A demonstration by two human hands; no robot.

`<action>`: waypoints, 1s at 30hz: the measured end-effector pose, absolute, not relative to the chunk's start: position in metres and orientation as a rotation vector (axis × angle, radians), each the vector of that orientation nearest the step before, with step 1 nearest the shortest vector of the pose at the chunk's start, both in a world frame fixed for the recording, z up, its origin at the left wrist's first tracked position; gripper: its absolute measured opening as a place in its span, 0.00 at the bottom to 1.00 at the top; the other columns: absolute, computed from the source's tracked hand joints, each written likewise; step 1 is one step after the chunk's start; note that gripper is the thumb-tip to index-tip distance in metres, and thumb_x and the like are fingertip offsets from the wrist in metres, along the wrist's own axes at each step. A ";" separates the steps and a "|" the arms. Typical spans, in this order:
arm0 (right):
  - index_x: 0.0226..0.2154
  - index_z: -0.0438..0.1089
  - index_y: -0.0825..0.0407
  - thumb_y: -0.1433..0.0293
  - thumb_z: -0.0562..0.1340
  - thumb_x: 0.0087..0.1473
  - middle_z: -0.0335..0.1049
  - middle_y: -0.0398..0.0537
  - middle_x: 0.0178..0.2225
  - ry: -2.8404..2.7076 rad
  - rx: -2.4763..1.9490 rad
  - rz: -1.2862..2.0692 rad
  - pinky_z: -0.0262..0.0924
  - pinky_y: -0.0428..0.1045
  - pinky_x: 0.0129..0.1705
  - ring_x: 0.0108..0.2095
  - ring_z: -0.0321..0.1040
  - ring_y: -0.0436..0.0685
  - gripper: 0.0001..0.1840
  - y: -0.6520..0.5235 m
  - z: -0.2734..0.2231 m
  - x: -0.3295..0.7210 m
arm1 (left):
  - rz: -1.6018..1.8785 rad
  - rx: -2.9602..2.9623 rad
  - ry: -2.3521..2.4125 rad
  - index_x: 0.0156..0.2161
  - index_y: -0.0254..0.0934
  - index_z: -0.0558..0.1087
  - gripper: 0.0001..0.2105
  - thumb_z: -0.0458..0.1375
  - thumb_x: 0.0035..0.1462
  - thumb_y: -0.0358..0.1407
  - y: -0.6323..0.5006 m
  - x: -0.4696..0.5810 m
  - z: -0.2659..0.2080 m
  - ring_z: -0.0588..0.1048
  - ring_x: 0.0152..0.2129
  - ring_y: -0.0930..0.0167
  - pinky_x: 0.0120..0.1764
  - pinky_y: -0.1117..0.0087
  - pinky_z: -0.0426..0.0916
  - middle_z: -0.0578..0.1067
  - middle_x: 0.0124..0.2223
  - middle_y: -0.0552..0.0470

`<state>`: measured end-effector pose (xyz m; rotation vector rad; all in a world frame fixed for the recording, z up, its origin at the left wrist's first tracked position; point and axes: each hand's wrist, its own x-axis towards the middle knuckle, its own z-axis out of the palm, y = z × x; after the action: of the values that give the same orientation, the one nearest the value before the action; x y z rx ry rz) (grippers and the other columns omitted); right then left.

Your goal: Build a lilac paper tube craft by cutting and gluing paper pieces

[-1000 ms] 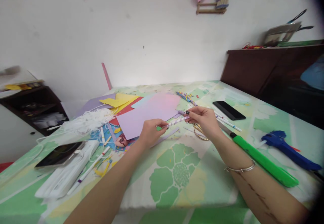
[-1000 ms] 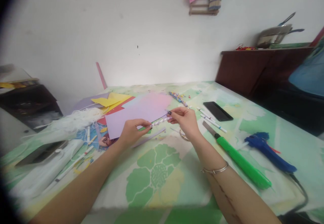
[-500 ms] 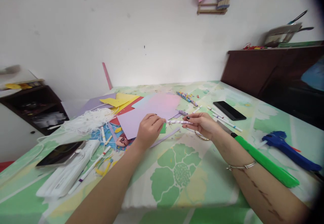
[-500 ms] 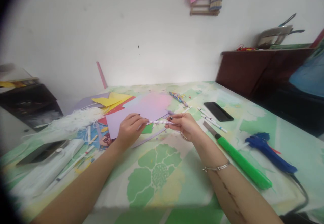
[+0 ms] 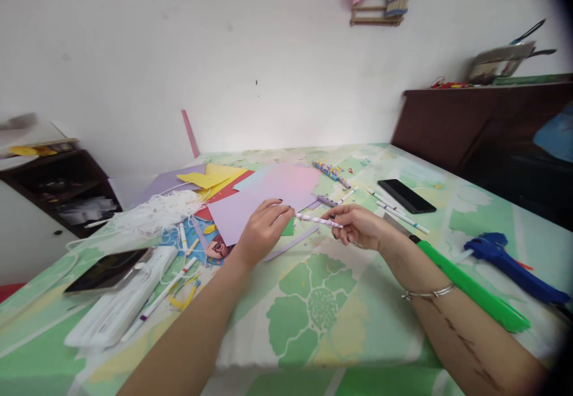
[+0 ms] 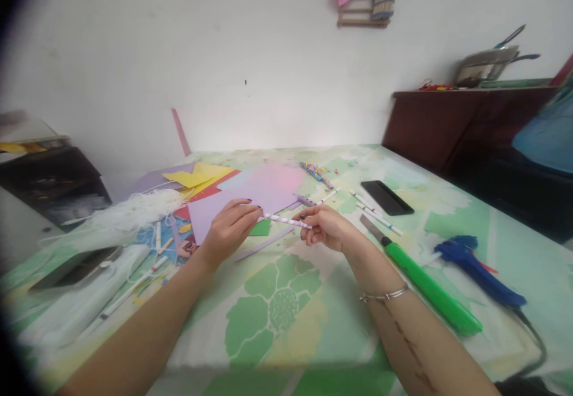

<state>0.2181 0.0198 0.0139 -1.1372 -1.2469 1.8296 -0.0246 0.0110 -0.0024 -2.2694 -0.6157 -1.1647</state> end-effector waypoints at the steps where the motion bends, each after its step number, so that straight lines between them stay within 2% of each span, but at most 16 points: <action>1: 0.35 0.68 0.61 0.81 0.55 0.44 0.69 0.48 0.15 -1.283 -1.131 1.846 0.55 0.39 0.10 0.10 0.62 0.48 0.13 0.020 0.014 0.219 | -1.164 -2.276 -0.609 0.41 0.36 0.69 0.08 0.53 0.57 0.26 0.011 -0.025 -0.002 0.74 0.37 0.71 0.47 0.61 0.70 0.77 0.37 0.48; 6: 0.41 0.66 0.59 0.77 0.56 0.45 0.66 0.42 0.14 -1.388 -1.112 1.934 0.43 0.39 0.08 0.07 0.54 0.45 0.16 0.018 0.014 0.222 | -1.167 -2.292 -0.573 0.40 0.36 0.69 0.08 0.54 0.57 0.25 0.010 -0.025 -0.002 0.75 0.36 0.72 0.49 0.60 0.68 0.77 0.37 0.49; 15: 0.43 0.68 0.58 0.74 0.58 0.44 0.61 0.38 0.13 -1.492 -1.098 2.040 0.32 0.38 0.08 0.07 0.40 0.39 0.20 0.016 0.020 0.224 | -1.180 -2.288 -0.595 0.41 0.37 0.69 0.08 0.53 0.57 0.25 0.011 -0.025 -0.004 0.75 0.37 0.71 0.50 0.58 0.68 0.77 0.38 0.49; 22: 0.42 0.70 0.59 0.76 0.58 0.46 0.51 0.33 0.12 -1.412 -0.888 2.184 0.31 0.36 0.08 0.10 0.32 0.39 0.18 0.013 0.023 0.225 | -1.208 -2.240 -0.611 0.41 0.36 0.69 0.08 0.54 0.56 0.25 0.012 -0.025 -0.004 0.75 0.36 0.71 0.50 0.58 0.68 0.77 0.38 0.48; 30: 0.49 0.65 0.61 0.76 0.55 0.51 0.45 0.30 0.13 -1.247 -0.711 2.371 0.33 0.36 0.07 0.09 0.28 0.39 0.21 0.015 0.021 0.226 | -1.213 -2.239 -0.616 0.41 0.36 0.69 0.08 0.54 0.56 0.25 0.010 -0.026 -0.001 0.75 0.37 0.71 0.50 0.59 0.68 0.77 0.38 0.47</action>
<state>0.2257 0.0147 0.0209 -0.7109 -1.2466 2.3708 -0.0256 0.0096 -0.0013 -2.2388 -0.6159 -1.2134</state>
